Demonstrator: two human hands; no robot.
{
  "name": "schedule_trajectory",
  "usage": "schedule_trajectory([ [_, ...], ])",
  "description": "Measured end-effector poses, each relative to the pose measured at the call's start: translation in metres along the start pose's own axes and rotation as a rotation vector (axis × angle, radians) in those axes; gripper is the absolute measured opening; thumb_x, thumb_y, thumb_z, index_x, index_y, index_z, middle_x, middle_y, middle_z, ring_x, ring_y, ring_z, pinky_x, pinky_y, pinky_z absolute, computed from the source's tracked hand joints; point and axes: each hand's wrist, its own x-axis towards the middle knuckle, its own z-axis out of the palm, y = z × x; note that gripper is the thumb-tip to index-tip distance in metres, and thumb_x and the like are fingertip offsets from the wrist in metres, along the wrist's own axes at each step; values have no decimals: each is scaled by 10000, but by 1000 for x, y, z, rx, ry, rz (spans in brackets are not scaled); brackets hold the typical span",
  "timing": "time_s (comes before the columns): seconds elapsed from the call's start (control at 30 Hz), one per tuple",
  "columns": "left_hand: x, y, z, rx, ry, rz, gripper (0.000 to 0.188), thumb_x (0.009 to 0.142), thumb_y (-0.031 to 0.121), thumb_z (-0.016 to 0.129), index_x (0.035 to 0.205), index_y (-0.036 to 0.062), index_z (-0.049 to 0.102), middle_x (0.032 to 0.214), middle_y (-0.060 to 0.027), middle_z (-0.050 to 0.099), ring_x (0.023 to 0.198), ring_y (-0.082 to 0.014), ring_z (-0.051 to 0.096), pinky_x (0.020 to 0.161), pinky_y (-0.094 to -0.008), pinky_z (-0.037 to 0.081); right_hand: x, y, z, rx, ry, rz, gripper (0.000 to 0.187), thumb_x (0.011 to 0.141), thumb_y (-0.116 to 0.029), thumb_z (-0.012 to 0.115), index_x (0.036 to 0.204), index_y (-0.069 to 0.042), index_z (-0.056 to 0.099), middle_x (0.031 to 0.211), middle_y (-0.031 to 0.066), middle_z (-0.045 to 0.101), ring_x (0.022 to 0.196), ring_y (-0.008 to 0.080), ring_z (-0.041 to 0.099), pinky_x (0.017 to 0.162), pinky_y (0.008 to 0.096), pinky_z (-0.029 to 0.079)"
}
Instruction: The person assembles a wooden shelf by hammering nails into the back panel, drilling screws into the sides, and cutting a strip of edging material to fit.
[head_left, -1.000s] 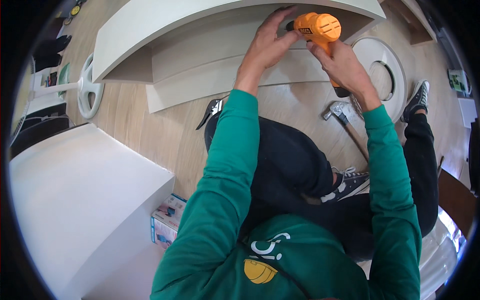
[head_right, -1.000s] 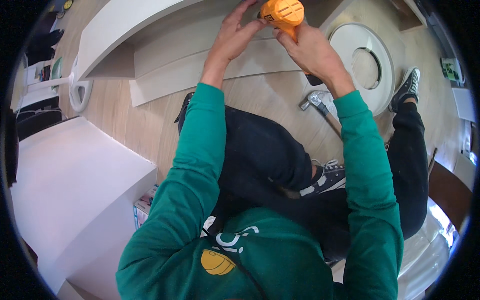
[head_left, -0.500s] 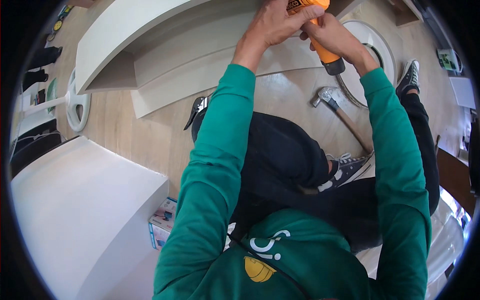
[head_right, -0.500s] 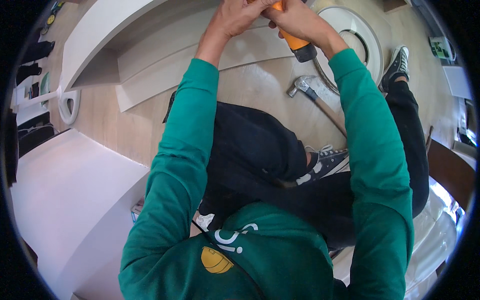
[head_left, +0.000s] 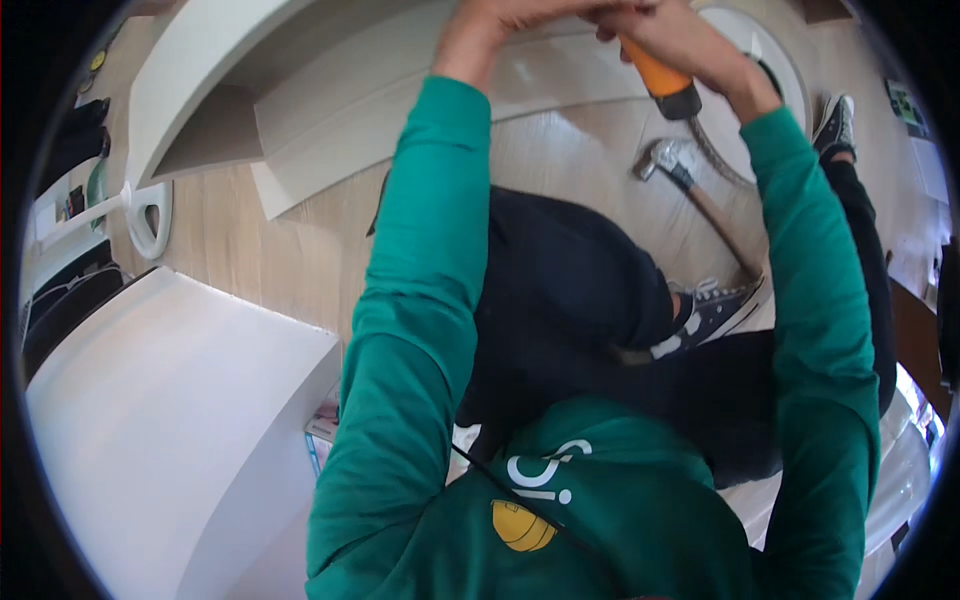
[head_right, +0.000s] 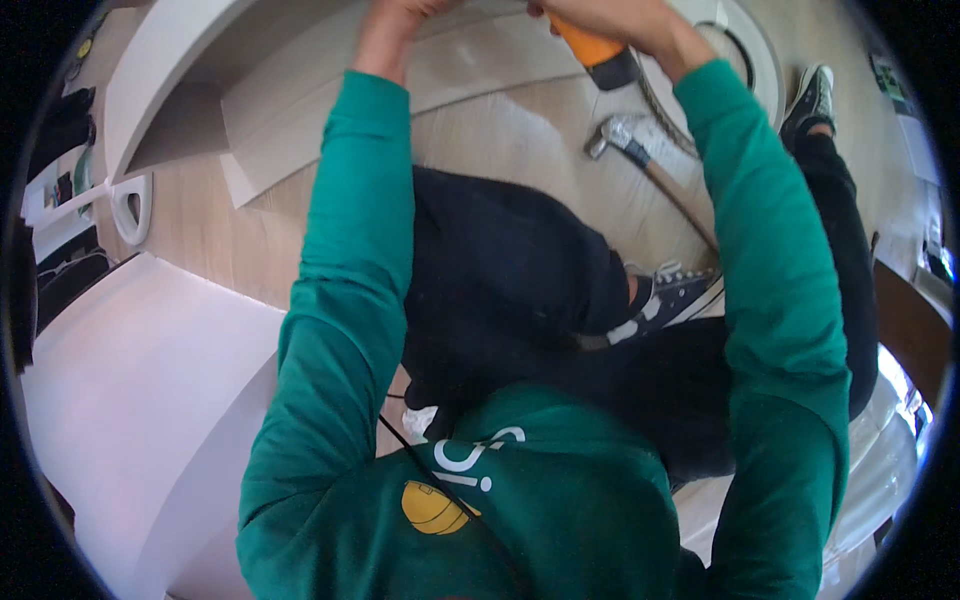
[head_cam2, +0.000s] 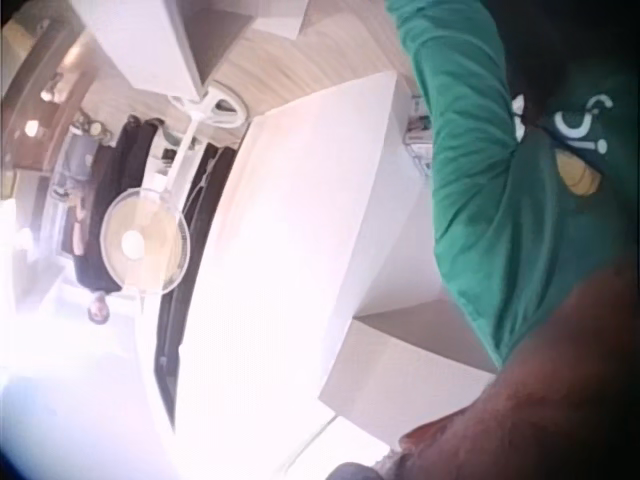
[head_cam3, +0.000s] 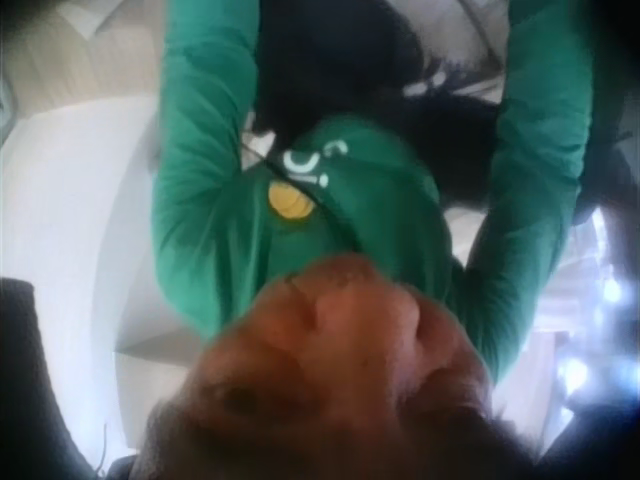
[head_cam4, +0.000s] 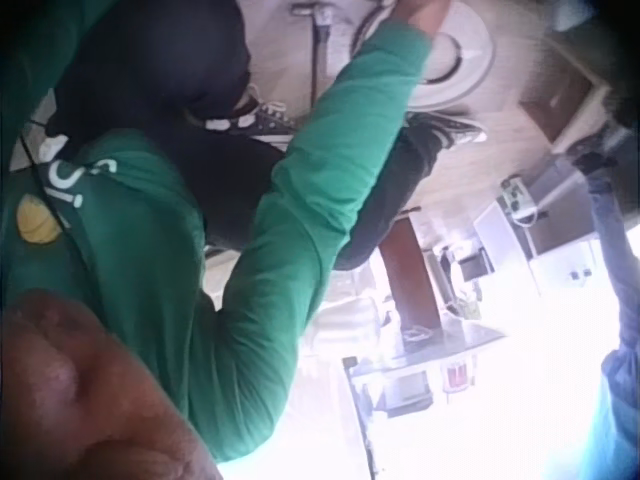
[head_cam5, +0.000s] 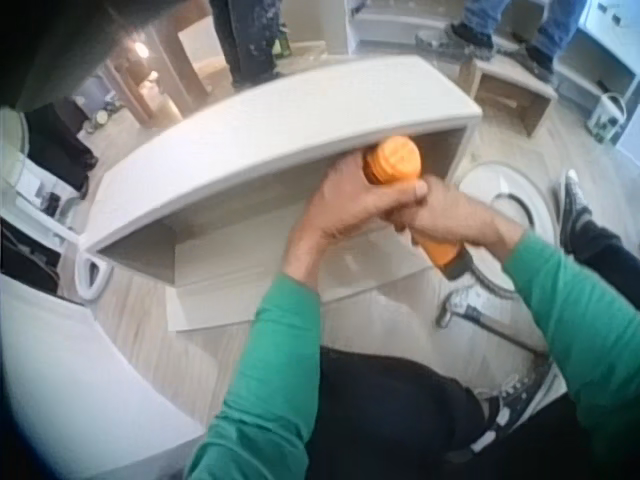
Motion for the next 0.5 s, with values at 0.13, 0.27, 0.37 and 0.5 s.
schedule_trajectory([
  [0.13, 0, -17, -24, -26, -121, -42, 873, 762, 427, 905, 1427, -6, 541, 1357, -158, 627, 1215, -269, 629, 1013, -391, 534, 12, 3, 3, -142, -46, 76, 409, 920, -350, 629, 1060, 32, 674, 876, 125, 703, 776, 222, 679, 697, 355, 550],
  [0.27, -18, -54, -59, -282, 30, -213, 1051, 758, 462, 911, 1532, -38, 405, 1504, -202, 510, 1382, -307, 499, 1156, -403, 434, 3, -11, -1, -204, 7, 27, 438, 908, -371, 632, 1074, 32, 670, 838, 132, 704, 736, 237, 684, 694, 363, 551],
  [0.37, -17, -89, -64, -522, -122, -238, 872, 938, 494, 735, 1516, -71, 408, 1536, -200, 477, 1408, -284, 472, 1195, -391, 388, 3, -15, 6, -188, 68, 35, 434, 902, -346, 644, 1128, 25, 659, 810, 125, 700, 726, 232, 694, 680, 362, 560],
  [0.5, -17, -98, -47, -439, -143, -283, 751, 997, 543, 637, 1394, -89, 557, 1405, -175, 604, 1303, -237, 562, 1141, -347, 428, 1, -28, 9, -149, 59, 108, 402, 903, -291, 654, 1161, 18, 652, 820, 112, 686, 707, 209, 684, 637, 341, 565],
])
